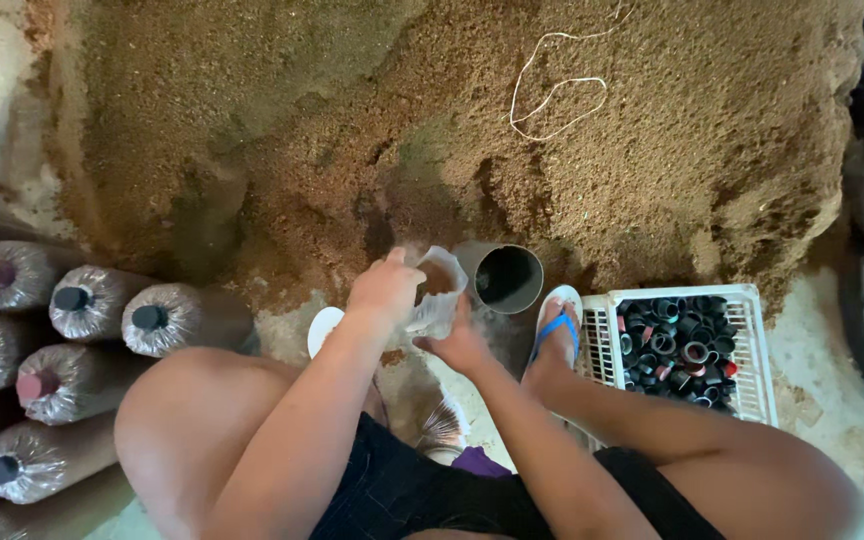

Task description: The person fills small plastic bags with a dark brown substrate by scooping it with a cylindrical container and pouring it into the bags while sitting on the floor.

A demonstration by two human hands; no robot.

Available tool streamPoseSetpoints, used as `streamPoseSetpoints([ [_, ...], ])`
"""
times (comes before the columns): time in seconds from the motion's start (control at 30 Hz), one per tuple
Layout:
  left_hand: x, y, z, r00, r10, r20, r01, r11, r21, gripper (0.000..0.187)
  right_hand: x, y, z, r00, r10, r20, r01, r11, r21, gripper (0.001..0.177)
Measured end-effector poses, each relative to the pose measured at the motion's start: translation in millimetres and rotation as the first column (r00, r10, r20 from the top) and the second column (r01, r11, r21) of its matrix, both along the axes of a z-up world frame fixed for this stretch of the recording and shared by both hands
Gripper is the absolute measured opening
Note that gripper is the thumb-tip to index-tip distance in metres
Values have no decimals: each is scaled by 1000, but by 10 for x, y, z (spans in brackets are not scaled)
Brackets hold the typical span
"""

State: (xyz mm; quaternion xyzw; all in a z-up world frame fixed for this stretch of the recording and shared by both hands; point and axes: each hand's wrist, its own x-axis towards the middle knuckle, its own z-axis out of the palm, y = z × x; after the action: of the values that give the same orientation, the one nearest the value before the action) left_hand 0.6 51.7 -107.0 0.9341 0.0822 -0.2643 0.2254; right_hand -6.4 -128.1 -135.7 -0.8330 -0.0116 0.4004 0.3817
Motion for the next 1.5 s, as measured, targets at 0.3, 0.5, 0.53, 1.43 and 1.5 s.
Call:
streamPoseSetpoints([
  [0.3,96,-160,596,997,42,66,-46,997,57,32,272,313,205,992,17,126,-52,960,274,132],
  [0.5,52,-333,800,992,103,73,-94,988,-121,29,289,298,-551,947,161,280,-128,983,-132,100],
  [0.53,61,-326,609,992,105,67,-97,988,-119,29,293,310,-567,948,162,274,-131,983,-129,100],
  [1.43,107,-394,328,975,222,22,-221,974,-45,32,293,315,-1111,835,234,499,-158,969,-191,113],
  [1.5,91,-442,-2,982,159,99,-164,985,50,38,280,278,-1355,459,818,347,-353,527,-773,86],
])
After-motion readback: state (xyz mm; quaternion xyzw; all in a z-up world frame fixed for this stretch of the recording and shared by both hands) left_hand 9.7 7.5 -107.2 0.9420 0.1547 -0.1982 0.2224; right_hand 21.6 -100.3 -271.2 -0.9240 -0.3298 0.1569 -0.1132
